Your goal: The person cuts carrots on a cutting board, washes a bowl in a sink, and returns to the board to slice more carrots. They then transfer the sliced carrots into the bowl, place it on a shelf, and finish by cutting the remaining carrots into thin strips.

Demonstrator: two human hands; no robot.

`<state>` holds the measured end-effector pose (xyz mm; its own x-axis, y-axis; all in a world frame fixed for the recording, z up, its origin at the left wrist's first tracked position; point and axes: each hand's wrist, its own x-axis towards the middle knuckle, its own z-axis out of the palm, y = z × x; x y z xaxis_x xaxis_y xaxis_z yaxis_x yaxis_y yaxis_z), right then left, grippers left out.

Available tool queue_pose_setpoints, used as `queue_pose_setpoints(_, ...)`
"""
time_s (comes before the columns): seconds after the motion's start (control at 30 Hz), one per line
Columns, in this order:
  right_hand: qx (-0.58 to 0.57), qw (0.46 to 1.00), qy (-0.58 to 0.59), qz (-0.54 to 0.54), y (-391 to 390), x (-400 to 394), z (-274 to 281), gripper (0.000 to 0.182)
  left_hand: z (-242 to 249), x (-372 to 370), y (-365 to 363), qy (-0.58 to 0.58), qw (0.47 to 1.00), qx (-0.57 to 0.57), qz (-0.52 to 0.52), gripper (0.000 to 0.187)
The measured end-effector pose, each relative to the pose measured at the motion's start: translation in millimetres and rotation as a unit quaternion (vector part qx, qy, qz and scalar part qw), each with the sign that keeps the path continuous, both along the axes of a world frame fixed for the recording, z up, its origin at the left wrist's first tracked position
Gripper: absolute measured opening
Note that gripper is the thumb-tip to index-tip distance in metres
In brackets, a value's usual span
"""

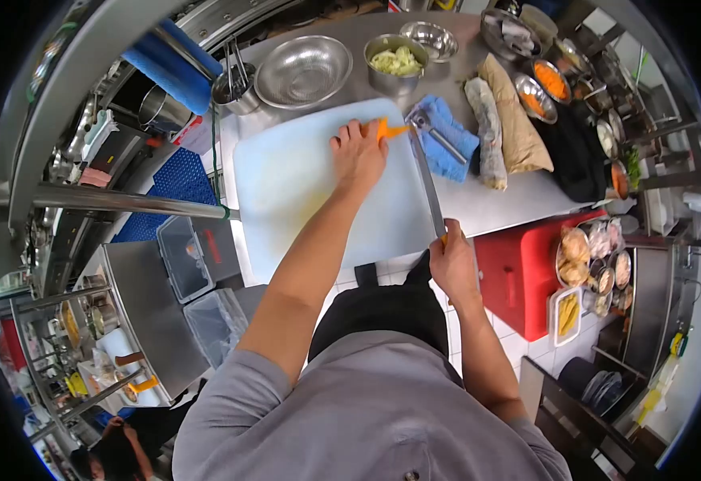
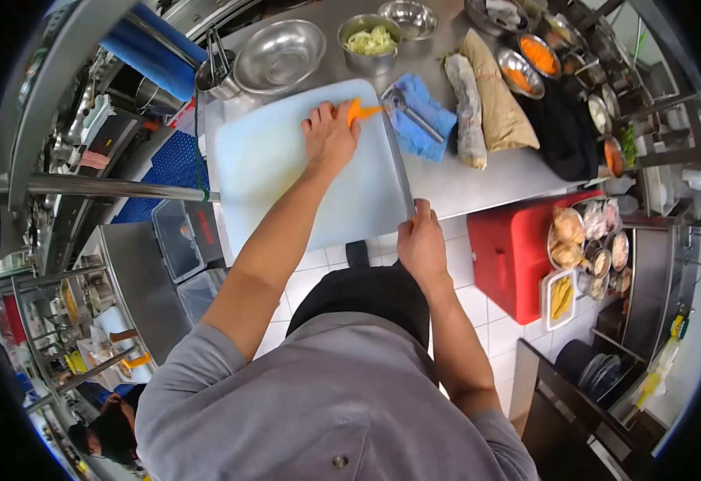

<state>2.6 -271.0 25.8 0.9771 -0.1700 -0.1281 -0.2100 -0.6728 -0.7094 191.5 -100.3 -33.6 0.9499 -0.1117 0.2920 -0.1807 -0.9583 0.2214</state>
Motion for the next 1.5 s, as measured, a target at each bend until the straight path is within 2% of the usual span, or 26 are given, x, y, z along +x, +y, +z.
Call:
queue_pose_setpoints(0.2, 0.021, 0.999, 0.035, 0.026, 14, 5, -1, 0.042, -4, -15, 8, 0.007, 0.996, -0.015, 0.086, 0.039)
queue_pose_setpoints(0.3, 0.007, 0.997, 0.063, 0.051, 18, 10, 2, 0.044, -1, -26, 16, -0.004, 0.996, -0.035, 0.088, 0.040)
queue_pose_setpoints(0.37, 0.016, 0.996, 0.068, 0.060, 19, 16, 2, 0.046, 5, -28, 18, 0.020, 0.995, -0.048, 0.080, 0.043)
queue_pose_setpoints(0.53, 0.026, 0.995, 0.049, 0.087, 27, 39, 7, 0.041, 15, -42, 19, 0.068, 0.985, -0.085, 0.133, 0.059)
queue_pose_setpoints(0.67, -0.020, 0.989, 0.064, 0.131, 45, 58, 2, 0.041, 22, -75, 32, 0.098, 0.982, -0.103, 0.122, 0.063)
queue_pose_setpoints(0.77, -0.046, 0.982, 0.031, 0.180, 51, 65, -2, 0.040, 17, -92, 60, 0.039, 0.989, -0.108, 0.087, 0.060)
queue_pose_setpoints(0.8, -0.048, 0.981, 0.028, 0.185, 51, 67, 0, 0.040, 25, -100, 69, 0.111, 0.959, -0.233, 0.118, 0.053)
queue_pose_setpoints(0.83, -0.053, 0.975, 0.032, 0.214, 48, 68, 3, 0.041, 31, -105, 77, 0.179, 0.907, -0.353, 0.145, 0.047)
queue_pose_setpoints(0.9, -0.062, 0.966, 0.033, 0.247, 44, 69, 7, 0.041, 34, -109, 95, 0.155, 0.913, -0.353, 0.130, 0.040)
queue_pose_setpoints(1.0, -0.086, 0.971, 0.011, 0.221, 46, 68, 3, 0.041, 29, -104, 108, 0.093, 0.922, -0.362, 0.098, 0.031)
queue_pose_setpoints(1.03, -0.091, 0.980, 0.010, 0.177, 48, 67, -3, 0.040, 26, -98, 111, 0.056, 0.925, -0.368, 0.079, 0.028)
queue_pose_setpoints(1.07, -0.094, 0.987, 0.008, 0.132, 51, 66, -6, 0.038, 24, -88, 114, 0.050, 0.924, -0.370, 0.083, 0.028)
queue_pose_setpoints(1.17, -0.092, 0.986, -0.003, 0.141, 61, 61, -6, 0.035, 17, -48, 112, 0.028, 0.941, -0.327, 0.079, 0.032)
queue_pose_setpoints(1.23, -0.105, 0.982, 0.013, 0.159, 67, 56, -2, 0.039, 15, -21, 105, 0.054, 0.972, -0.210, 0.087, 0.035)
queue_pose_setpoints(1.27, -0.114, 0.978, 0.032, 0.173, 71, 55, 0, 0.043, 17, -12, 103, 0.050, 0.973, -0.207, 0.089, 0.035)
queue_pose_setpoints(1.33, -0.122, 0.973, 0.054, 0.187, 71, 57, 8, 0.042, 20, 2, 96, 0.170, 0.966, -0.140, 0.133, 0.038)
queue_pose_setpoints(1.5, -0.122, 0.965, 0.069, 0.221, 59, 50, 14, 0.046, 29, 0, 110, 0.228, 0.945, -0.184, 0.147, 0.034)
